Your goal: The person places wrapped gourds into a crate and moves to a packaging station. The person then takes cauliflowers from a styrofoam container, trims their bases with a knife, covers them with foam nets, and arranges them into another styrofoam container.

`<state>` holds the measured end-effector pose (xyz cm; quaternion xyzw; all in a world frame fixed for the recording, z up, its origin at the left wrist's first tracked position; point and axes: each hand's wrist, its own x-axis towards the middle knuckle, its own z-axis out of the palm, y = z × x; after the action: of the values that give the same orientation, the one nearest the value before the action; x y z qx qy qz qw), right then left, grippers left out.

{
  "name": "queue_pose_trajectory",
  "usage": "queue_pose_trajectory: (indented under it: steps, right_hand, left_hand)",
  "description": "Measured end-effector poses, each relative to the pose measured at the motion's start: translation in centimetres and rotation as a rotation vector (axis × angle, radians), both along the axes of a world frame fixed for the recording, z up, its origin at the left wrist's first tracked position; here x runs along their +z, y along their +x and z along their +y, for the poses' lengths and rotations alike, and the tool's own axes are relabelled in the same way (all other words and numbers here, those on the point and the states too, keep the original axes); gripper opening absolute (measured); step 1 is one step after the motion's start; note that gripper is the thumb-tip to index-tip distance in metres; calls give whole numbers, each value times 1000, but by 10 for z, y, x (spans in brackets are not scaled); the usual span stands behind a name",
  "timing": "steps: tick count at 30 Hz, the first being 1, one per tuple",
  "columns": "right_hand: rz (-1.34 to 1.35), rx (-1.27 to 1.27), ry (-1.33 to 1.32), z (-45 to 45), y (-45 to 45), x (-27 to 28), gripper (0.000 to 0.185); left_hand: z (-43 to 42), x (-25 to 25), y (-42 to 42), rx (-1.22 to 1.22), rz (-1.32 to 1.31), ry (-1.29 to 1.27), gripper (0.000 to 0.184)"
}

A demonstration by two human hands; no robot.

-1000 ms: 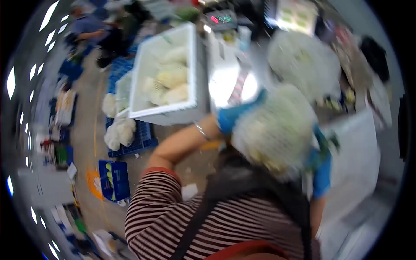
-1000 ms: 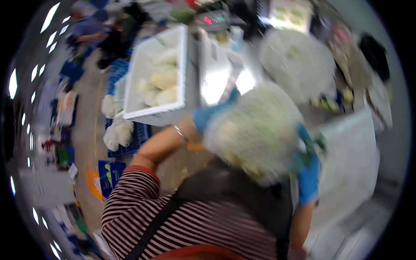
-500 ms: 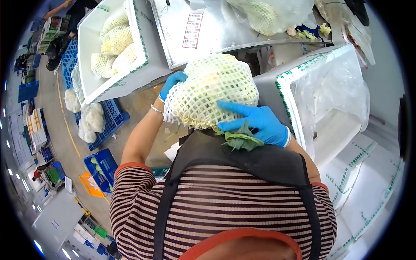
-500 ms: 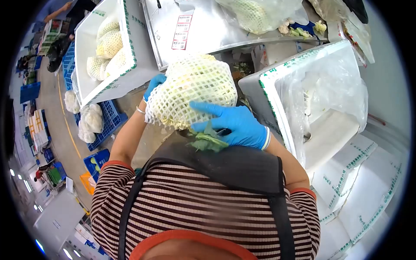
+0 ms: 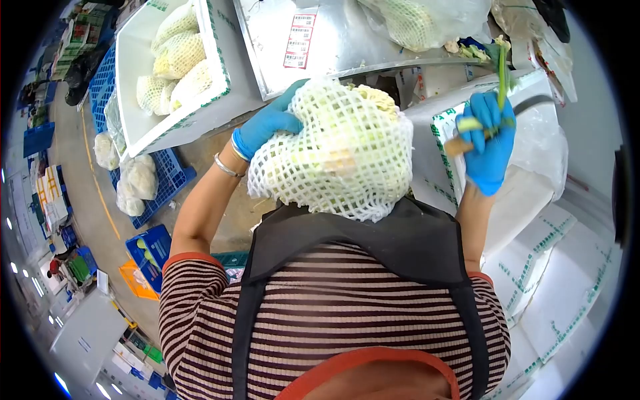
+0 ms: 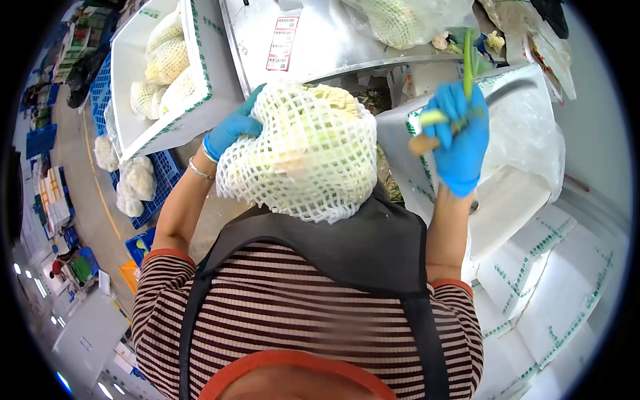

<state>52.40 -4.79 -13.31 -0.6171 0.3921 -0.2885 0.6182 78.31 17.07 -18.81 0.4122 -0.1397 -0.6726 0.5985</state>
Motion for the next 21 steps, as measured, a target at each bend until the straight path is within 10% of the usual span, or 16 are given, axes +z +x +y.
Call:
queue_pose_trajectory:
  steps: [5, 9, 11, 16, 21]
  right_hand:
    - [824, 224, -772, -22, 3, 3, 31]
    - [381, 436, -334, 47, 18, 52, 63]
    - [403, 625, -542, 75, 26, 48, 75]
    - [516, 689, -811, 79, 32, -2, 48]
    - [254, 726, -1, 60, 42, 12, 29]
  left_hand:
    - [-13, 14, 12, -99, -75, -25, 86]
    - [-13, -1, 21, -69, -3, -7, 86]
    - [-12, -9, 22, -62, 78, 67, 82]
    - [-10, -29, 32, -83, 125, 148, 80]
    - [-38, -29, 66, -211, -142, -69, 67]
